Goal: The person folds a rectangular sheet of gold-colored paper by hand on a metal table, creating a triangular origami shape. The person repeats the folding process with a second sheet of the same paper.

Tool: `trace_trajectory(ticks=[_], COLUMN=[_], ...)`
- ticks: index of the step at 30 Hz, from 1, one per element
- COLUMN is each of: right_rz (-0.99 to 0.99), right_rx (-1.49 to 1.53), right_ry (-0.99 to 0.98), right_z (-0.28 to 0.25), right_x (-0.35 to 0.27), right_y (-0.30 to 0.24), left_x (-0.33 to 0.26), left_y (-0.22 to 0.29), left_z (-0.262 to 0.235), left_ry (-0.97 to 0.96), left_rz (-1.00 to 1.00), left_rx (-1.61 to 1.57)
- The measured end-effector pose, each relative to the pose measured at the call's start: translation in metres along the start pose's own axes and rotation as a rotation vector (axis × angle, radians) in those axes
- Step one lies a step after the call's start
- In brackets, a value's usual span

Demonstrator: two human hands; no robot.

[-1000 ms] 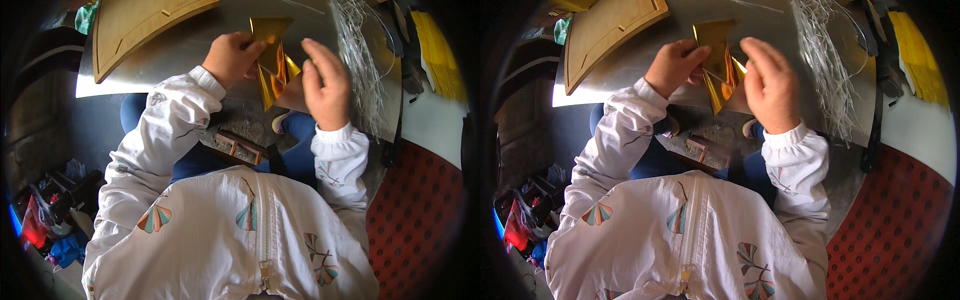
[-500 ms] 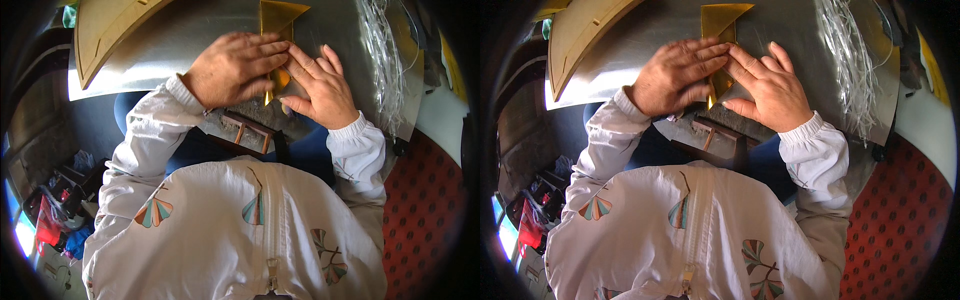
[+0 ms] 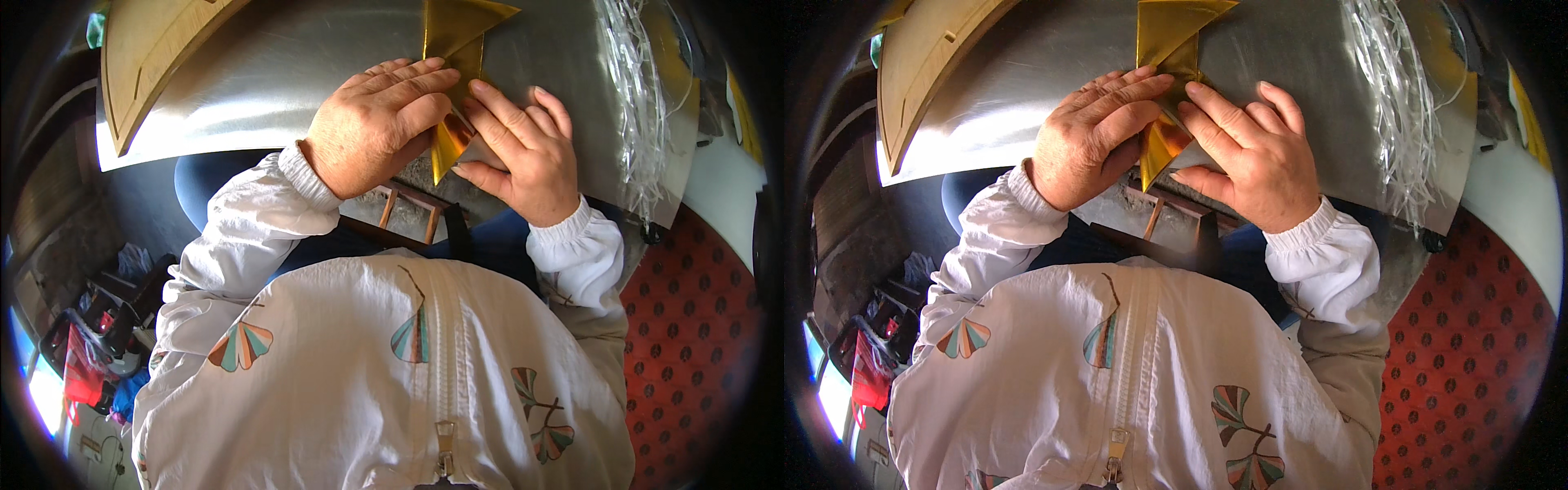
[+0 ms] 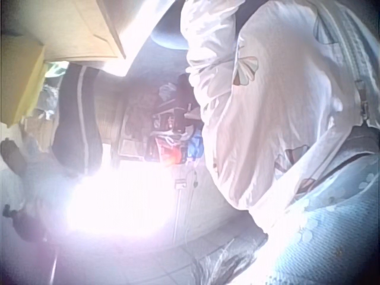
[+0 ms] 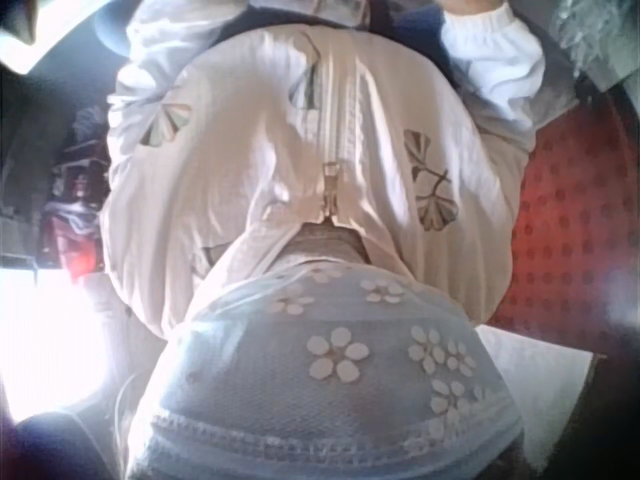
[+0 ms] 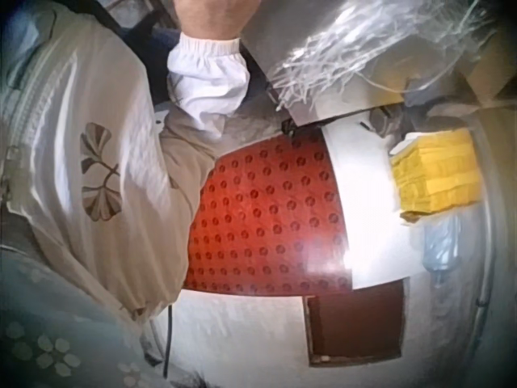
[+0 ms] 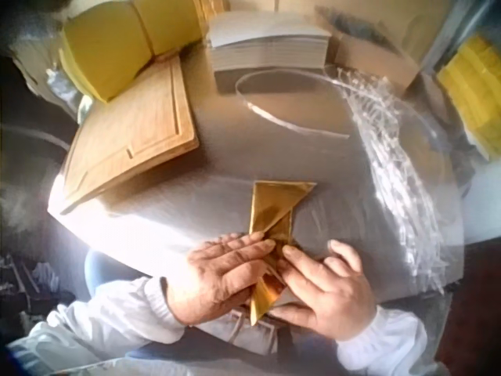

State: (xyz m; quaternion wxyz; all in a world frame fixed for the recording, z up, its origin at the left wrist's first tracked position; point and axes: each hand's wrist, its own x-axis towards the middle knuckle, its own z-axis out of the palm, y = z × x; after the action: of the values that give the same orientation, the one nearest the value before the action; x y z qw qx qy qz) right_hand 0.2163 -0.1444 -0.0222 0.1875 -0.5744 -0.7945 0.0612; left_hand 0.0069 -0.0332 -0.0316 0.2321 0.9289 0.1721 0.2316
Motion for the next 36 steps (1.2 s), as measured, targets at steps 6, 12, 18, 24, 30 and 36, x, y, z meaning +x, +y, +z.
trace_trajectory(ticks=[6, 12, 18, 24, 30, 36], right_rz=[0.116, 0.261, 0.373, 0.434, 0.465, 0.488], right_rx=[0.082, 0.26, 0.361, 0.431, 0.49, 0.515], right_ry=[0.159, 0.266, 0.291, 0.232, 0.194, 0.209], right_z=[0.007, 0.01, 0.011, 0.003, 0.0, 0.0], right_x=[0.007, 0.019, 0.036, 0.052, 0.058, 0.06], right_y=[-0.004, -0.005, -0.007, -0.001, 0.001, 0.0], left_x=[0.005, 0.007, 0.006, 0.008, 0.008, 0.008], left_y=[-0.009, 0.0, -0.002, -0.004, 0.002, 0.003], left_z=[0.0, -0.002, -0.006, -0.001, -0.002, -0.004], left_ry=[0.08, 0.161, 0.143, 0.2, 0.19, 0.176], left_rz=[0.003, -0.201, -0.248, -0.257, -0.324, -0.372], left_rx=[-0.095, -0.18, -0.019, 0.0, -0.013, -0.024])
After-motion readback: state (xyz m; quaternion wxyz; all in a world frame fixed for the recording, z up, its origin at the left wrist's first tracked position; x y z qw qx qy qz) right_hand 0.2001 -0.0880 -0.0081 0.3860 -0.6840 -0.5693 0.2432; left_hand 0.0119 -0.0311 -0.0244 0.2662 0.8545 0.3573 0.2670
